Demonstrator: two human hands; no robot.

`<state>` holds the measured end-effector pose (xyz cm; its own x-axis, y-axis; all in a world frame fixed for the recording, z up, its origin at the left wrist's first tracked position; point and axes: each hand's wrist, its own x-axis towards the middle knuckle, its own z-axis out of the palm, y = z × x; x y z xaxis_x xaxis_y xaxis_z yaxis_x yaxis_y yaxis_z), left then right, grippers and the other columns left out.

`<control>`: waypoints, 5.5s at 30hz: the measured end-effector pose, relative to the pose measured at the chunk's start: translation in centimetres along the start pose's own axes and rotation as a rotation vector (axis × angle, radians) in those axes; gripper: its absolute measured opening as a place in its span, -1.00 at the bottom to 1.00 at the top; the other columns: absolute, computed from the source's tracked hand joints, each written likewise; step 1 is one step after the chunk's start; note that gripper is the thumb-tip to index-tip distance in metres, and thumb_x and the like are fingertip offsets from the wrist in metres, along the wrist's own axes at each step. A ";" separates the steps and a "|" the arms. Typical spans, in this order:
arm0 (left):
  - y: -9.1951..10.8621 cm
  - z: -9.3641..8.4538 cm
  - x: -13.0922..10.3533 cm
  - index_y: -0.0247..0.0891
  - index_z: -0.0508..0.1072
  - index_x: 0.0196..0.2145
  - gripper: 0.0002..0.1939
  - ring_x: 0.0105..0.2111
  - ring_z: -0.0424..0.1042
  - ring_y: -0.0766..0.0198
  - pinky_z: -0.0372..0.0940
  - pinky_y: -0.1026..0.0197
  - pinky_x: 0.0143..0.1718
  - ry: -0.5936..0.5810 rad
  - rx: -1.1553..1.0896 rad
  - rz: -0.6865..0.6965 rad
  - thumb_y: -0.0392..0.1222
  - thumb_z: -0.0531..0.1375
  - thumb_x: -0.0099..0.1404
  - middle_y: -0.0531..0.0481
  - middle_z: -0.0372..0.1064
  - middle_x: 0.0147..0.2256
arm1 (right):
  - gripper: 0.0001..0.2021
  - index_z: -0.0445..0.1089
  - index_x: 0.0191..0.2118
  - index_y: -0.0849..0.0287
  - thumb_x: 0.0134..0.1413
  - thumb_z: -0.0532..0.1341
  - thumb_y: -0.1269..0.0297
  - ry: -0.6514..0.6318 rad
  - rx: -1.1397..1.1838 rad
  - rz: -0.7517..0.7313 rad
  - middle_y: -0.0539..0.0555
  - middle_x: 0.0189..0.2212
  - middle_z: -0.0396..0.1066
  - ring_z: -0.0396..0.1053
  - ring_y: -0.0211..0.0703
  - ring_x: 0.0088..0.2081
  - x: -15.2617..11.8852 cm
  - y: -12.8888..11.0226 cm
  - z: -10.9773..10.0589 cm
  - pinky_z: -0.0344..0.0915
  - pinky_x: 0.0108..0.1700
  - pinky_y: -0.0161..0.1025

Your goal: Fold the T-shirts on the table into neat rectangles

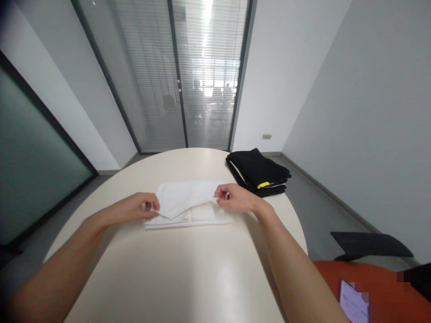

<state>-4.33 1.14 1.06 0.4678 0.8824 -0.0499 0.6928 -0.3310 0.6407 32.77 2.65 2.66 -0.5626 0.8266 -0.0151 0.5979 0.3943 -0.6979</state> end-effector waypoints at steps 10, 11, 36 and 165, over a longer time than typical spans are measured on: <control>1.3 -0.6 -0.3 -0.24 0.41 -0.42 -0.71 -0.42 0.29 0.26 0.14 0.28 -0.37 -0.115 0.022 -0.045 0.07 0.23 0.17 0.07 0.34 -0.47 | -0.84 0.42 -0.29 0.19 -0.04 0.25 0.28 -0.126 -0.013 0.046 -0.03 -0.45 0.36 0.29 -0.24 -0.41 0.2 0.7 0.4 0.20 -0.37 -0.32; 1.2 -0.5 -0.2 -0.24 0.41 -0.41 -0.70 -0.42 0.29 0.27 0.13 0.28 -0.39 -0.116 0.021 -0.054 0.07 0.24 0.16 0.08 0.32 -0.47 | -0.79 0.44 -0.25 0.19 -0.04 0.28 0.23 -0.135 -0.039 0.040 -0.02 -0.44 0.36 0.30 -0.23 -0.40 0.3 0.6 0.6 0.21 -0.36 -0.31; -3.2 3.5 4.0 -0.26 0.32 0.05 -0.45 -0.54 0.38 0.26 0.16 0.27 -0.54 0.542 -0.412 -0.344 0.05 0.21 0.15 0.02 0.44 -0.42 | -0.59 0.41 0.02 0.11 0.01 0.34 0.20 0.025 -0.398 -0.272 0.15 -0.01 0.41 0.34 0.03 0.02 1.3 -2.1 3.7 0.28 0.05 -0.09; -1.1 2.2 2.9 -0.24 0.53 -0.21 -0.59 -0.17 0.48 0.08 0.30 0.17 -0.11 0.371 -0.189 -0.039 0.15 0.26 0.16 -0.05 0.54 -0.19 | -0.31 0.21 0.26 0.23 0.00 0.38 0.26 0.554 0.476 0.336 0.26 0.11 0.37 0.45 -0.09 -0.01 4.6 5.5 3.9 0.36 0.06 -0.17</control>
<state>-2.57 3.38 -1.46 0.1899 0.9651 0.1803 0.5767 -0.2583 0.7751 31.26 7.06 -4.03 0.0444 0.9990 -0.0081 0.3073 -0.0213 -0.9514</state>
